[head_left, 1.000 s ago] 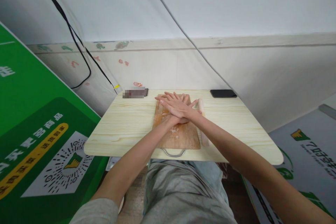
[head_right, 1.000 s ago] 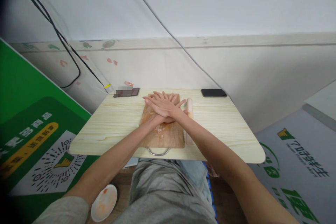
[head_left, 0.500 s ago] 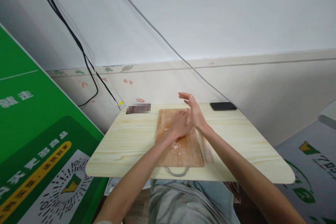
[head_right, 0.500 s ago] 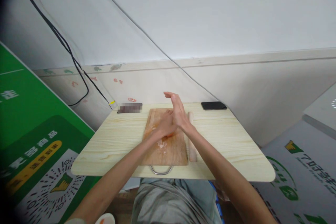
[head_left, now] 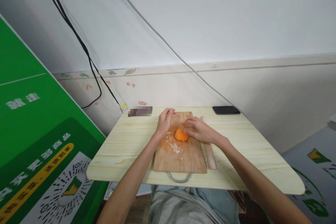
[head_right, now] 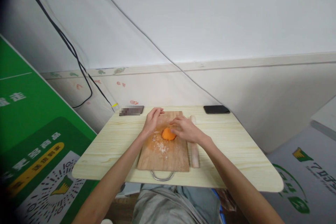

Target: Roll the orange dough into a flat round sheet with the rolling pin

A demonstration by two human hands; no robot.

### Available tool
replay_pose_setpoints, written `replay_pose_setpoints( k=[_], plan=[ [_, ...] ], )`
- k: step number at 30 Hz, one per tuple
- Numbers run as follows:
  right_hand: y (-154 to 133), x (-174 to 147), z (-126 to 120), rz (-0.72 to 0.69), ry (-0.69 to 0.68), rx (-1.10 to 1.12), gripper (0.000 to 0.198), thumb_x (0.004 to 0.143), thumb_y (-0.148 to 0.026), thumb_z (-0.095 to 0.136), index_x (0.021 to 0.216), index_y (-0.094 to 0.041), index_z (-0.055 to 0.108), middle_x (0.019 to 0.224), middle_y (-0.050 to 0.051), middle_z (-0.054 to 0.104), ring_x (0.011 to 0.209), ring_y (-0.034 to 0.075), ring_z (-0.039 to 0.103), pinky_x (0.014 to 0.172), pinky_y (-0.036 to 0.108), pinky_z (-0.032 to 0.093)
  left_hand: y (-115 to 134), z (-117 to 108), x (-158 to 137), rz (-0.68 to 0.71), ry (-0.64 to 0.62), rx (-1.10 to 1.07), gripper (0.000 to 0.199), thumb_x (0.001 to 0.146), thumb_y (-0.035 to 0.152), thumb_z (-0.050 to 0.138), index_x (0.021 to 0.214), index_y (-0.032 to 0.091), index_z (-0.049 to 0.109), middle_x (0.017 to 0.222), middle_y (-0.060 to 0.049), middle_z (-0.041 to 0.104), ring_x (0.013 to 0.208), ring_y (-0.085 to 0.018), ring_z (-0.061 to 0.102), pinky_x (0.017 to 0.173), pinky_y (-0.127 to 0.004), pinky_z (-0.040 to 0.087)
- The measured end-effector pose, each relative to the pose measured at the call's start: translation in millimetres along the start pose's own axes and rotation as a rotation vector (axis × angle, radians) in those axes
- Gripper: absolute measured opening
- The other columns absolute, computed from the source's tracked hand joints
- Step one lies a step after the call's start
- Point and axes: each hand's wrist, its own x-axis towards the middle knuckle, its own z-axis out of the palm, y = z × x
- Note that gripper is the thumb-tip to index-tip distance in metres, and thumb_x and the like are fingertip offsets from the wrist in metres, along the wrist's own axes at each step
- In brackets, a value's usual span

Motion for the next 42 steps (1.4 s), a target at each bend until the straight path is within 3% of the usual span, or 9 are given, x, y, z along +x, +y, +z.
replay_pose_setpoints(
  k=[6,11,15,21,27,42],
  plan=[
    [-13.5,1.9,-0.7,0.0,-0.228,-0.088,0.063,0.088,-0.045,0.079,0.145,-0.021,0.066,0.143,0.016,0.066,0.132,0.037,0.057,0.112,0.055,0.045,-8.5,-16.8,-5.4,0.024,0.07,0.13,0.02,0.102,0.035,0.057,0.096,0.021,0.07,0.087,-0.003,0.077,0.089,-0.02,0.075,0.085,-0.031,0.056],
    [-17.0,10.5,4.3,-0.025,-0.289,-0.13,0.068,0.087,-0.043,0.08,0.15,-0.024,0.062,0.147,0.015,0.066,0.135,0.037,0.057,0.116,0.057,0.04,-12.8,-14.3,-6.6,0.037,0.11,0.187,0.017,0.1,0.029,0.057,0.092,0.021,0.07,0.086,-0.003,0.076,0.086,-0.019,0.075,0.083,-0.03,0.057],
    [-23.6,14.2,10.9,0.006,-0.264,-0.181,0.067,0.087,-0.05,0.081,0.145,-0.02,0.065,0.139,0.017,0.068,0.128,0.038,0.062,0.111,0.054,0.045,-20.0,-19.1,-2.8,0.016,0.146,0.22,0.013,0.097,0.023,0.057,0.097,0.021,0.07,0.089,-0.003,0.076,0.089,-0.02,0.074,0.085,-0.031,0.057],
    [-27.9,7.4,13.2,0.038,-0.225,-0.282,0.059,0.088,-0.047,0.081,0.139,-0.021,0.067,0.134,0.016,0.069,0.125,0.038,0.062,0.105,0.052,0.047,-30.7,-30.8,-0.6,0.01,0.271,0.297,0.014,0.097,0.025,0.06,0.106,0.02,0.07,0.103,-0.008,0.076,0.101,-0.022,0.072,0.098,-0.037,0.055],
    [-24.6,5.6,14.3,0.001,-0.201,-0.255,0.045,0.09,-0.035,0.077,0.132,-0.019,0.07,0.128,0.015,0.07,0.121,0.033,0.064,0.104,0.046,0.049,-26.6,-27.1,-3.2,-0.083,0.307,0.152,0.015,0.1,0.03,0.061,0.111,0.02,0.065,0.111,-0.009,0.074,0.107,-0.021,0.071,0.099,-0.035,0.055],
    [-23.1,7.5,16.0,0.03,-0.151,-0.276,0.069,0.084,-0.035,0.077,0.149,-0.015,0.062,0.13,0.017,0.074,0.122,0.036,0.065,0.107,0.049,0.043,-21.9,-30.3,-0.5,-0.15,0.322,0.129,0.014,0.099,0.03,0.061,0.108,0.02,0.065,0.109,-0.009,0.073,0.104,-0.022,0.07,0.092,-0.033,0.056]
  ],
)
